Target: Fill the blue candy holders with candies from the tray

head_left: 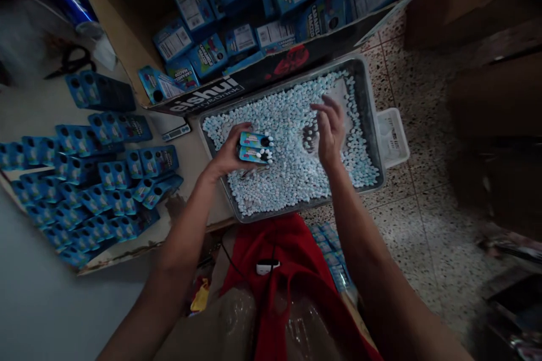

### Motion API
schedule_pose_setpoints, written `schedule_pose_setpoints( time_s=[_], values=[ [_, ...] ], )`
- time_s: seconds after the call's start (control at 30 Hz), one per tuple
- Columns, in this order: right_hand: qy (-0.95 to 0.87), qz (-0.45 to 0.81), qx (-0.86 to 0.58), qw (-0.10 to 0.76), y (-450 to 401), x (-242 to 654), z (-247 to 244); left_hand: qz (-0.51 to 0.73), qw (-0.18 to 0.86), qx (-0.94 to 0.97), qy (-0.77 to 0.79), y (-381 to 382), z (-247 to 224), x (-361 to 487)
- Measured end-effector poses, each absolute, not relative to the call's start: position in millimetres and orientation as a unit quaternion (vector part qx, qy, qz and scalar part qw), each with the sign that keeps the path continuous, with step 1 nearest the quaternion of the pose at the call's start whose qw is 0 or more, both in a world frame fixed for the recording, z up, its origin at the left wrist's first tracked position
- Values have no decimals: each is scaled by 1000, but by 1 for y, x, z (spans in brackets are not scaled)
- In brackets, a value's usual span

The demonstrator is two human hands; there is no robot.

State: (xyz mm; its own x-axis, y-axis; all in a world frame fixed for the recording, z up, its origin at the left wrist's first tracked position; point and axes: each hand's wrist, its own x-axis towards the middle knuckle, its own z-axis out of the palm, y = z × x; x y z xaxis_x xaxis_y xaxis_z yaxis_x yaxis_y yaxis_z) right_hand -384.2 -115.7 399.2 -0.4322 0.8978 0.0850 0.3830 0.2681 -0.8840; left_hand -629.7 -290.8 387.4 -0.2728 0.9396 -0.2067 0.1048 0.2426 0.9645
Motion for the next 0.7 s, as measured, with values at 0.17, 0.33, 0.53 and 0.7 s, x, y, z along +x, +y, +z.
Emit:
schedule_pose_setpoints(
  time_s=[0.17, 0.33, 0.53, 0.7],
  values=[
    [-784, 305, -462, 280, -66, -394, 322, 460, 487, 373, 642, -275, 379, -658],
    [-841, 240, -442, 200, -89, -427, 313, 451, 526, 374, 616, -262, 370, -642],
    [-800, 360, -432, 209, -127, -426, 332, 404, 543, 462, 574, -244, 355, -617],
    [-611, 570, -467, 289, -145, -407, 339, 435, 580, 475, 499, -239, 358, -578]
  ],
)
